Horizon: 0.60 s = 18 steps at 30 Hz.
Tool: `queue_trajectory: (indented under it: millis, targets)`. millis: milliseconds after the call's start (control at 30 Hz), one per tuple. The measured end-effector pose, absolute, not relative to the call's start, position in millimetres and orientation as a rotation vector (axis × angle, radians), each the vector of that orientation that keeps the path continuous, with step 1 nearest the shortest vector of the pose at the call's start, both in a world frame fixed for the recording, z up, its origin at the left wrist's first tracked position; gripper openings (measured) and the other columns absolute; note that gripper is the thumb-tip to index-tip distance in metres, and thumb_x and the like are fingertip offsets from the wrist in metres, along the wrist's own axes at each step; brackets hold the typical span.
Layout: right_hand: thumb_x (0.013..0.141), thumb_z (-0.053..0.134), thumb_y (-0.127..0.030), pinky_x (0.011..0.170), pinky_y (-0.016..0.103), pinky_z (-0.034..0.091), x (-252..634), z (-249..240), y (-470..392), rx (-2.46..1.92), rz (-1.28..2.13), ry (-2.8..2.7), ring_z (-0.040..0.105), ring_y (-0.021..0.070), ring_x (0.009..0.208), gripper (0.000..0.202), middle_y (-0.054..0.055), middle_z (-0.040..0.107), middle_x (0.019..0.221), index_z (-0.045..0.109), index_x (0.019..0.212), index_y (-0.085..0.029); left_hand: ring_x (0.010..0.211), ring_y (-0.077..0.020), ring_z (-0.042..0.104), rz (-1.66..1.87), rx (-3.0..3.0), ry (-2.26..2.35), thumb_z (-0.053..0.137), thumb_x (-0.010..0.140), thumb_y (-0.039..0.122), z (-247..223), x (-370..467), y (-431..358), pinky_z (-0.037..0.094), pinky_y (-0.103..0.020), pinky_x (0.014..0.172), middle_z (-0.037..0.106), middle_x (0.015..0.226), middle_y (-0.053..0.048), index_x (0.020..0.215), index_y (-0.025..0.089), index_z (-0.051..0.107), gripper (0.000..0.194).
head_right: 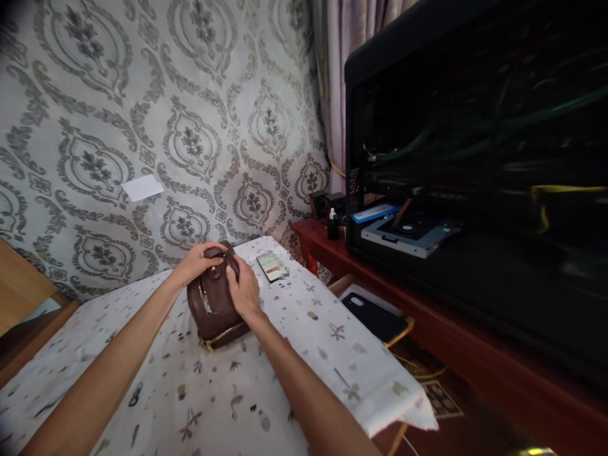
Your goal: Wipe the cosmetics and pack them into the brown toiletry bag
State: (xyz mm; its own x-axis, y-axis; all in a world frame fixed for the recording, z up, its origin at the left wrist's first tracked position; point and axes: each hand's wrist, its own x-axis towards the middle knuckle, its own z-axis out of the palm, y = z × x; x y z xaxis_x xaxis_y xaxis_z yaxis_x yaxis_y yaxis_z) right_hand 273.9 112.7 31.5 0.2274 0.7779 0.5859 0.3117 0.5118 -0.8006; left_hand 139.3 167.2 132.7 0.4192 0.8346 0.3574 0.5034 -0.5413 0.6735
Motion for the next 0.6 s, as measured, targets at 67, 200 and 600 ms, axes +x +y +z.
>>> queue_trajectory:
  millis: [67, 200, 600]
  targets:
    - [0.097, 0.042, -0.038, 0.106, 0.043, 0.045, 273.3, 30.4, 108.9, -1.065, 0.414, -1.35, 0.059, 0.0251, 0.121, 0.043, 0.012, 0.063, 0.132, 0.055, 0.132, -0.017, 0.084, -0.0223, 0.066, 0.918, 2.227, 1.145, 0.064, 0.063, 0.022, 131.2, 140.6, 170.6, 0.05, -0.035, 0.084, 0.073, 0.087, -0.002, 0.089, 0.019, 0.072, 0.027]
    - [0.097, 0.04, -0.037, 0.108, 0.047, 0.042, 271.6, 28.2, 100.6, -1.1, 0.4, -1.344, 0.056, 0.0271, 0.124, 0.045, 0.016, 0.06, 0.132, 0.052, 0.134, -0.014, 0.084, -0.0221, 0.065, 0.884, 2.265, 1.164, 0.064, 0.06, 0.017, 131.8, 142.9, 176.1, 0.05, -0.034, 0.084, 0.072, 0.086, -0.001, 0.086, 0.019, 0.072, 0.028]
    - [0.102, 0.031, -0.036, 0.115, 0.055, 0.033, 254.7, 7.0, 66.7, -1.227, 0.099, -1.467, 0.029, 0.0294, 0.146, 0.051, 0.017, 0.032, 0.156, 0.039, 0.149, -0.018, 0.089, -0.0218, 0.064, 1.048, 2.27, 1.194, 0.067, 0.068, 0.026, 129.6, 137.4, 162.9, 0.046, -0.032, 0.086, 0.073, 0.089, -0.002, 0.085, 0.02, 0.073, 0.02]
